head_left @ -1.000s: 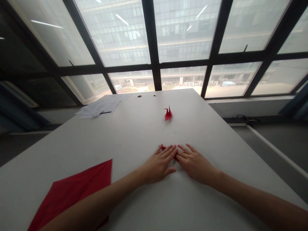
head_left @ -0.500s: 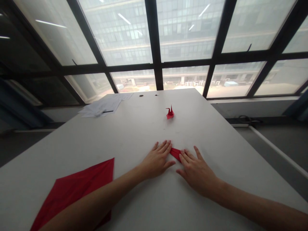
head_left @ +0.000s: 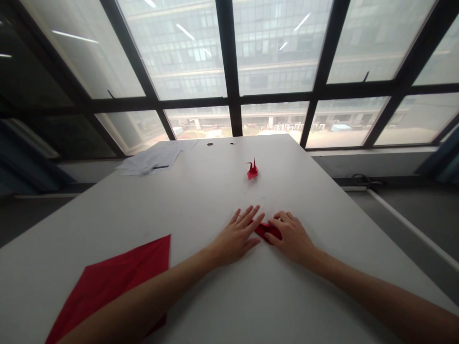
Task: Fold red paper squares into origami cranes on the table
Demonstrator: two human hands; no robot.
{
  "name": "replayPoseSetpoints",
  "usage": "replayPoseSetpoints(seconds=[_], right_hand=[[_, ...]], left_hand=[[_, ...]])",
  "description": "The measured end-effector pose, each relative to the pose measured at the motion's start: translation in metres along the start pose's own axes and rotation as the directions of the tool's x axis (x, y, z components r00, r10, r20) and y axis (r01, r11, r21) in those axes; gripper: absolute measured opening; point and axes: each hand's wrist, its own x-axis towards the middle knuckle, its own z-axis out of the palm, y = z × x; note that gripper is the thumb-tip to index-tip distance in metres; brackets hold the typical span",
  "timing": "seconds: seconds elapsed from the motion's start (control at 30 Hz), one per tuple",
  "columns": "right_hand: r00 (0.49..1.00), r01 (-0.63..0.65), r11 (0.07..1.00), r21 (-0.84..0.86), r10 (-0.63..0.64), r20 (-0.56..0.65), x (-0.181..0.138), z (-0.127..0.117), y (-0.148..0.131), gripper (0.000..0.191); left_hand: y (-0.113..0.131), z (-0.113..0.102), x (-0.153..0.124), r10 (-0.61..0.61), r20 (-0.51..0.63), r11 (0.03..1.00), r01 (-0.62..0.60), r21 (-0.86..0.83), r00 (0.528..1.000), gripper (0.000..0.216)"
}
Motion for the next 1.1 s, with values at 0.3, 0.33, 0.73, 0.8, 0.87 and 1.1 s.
replayPoseSetpoints(seconds=[0.3, 0.33, 0.73, 0.8, 0.87, 1.1], right_hand=[[0.997, 0.041, 0.997, 0.067, -0.046, 0.067, 0.004, -0.004, 0.001, 0.023], [0.995, 0.046, 0.996, 0.071, -0.052, 0.08, 0.006, -0.005, 0.001, 0.025], [0.953, 0.243, 0.941, 0.234, -0.276, 0.122, 0.028, -0.015, 0.007, 0.031], [0.939, 0.306, 0.932, 0.194, -0.329, 0.101, 0.03, -0.016, 0.008, 0.031], [0.914, 0.385, 0.914, 0.13, -0.397, 0.086, 0.032, -0.018, 0.009, 0.03], [0.861, 0.371, 0.928, 0.03, -0.332, -0.386, 0.038, -0.026, 0.008, 0.033]], left_hand=[[0.003, -0.003, 0.0, 0.035, -0.013, 0.999, -0.035, 0.007, 0.999, 0.053], [0.005, -0.004, 0.0, 0.027, -0.025, 0.999, -0.026, 0.02, 0.999, 0.05], [-0.008, 0.005, 0.007, -0.233, -0.229, 0.958, 0.182, -0.223, 0.945, 0.023], [-0.013, 0.006, 0.009, -0.278, -0.212, 0.913, 0.188, -0.363, 0.937, 0.023], [-0.016, 0.006, 0.01, -0.318, -0.168, 0.851, 0.203, -0.485, 0.933, 0.022], [-0.015, -0.005, 0.017, -0.602, -0.112, 0.421, 0.195, -0.886, 0.791, 0.024]])
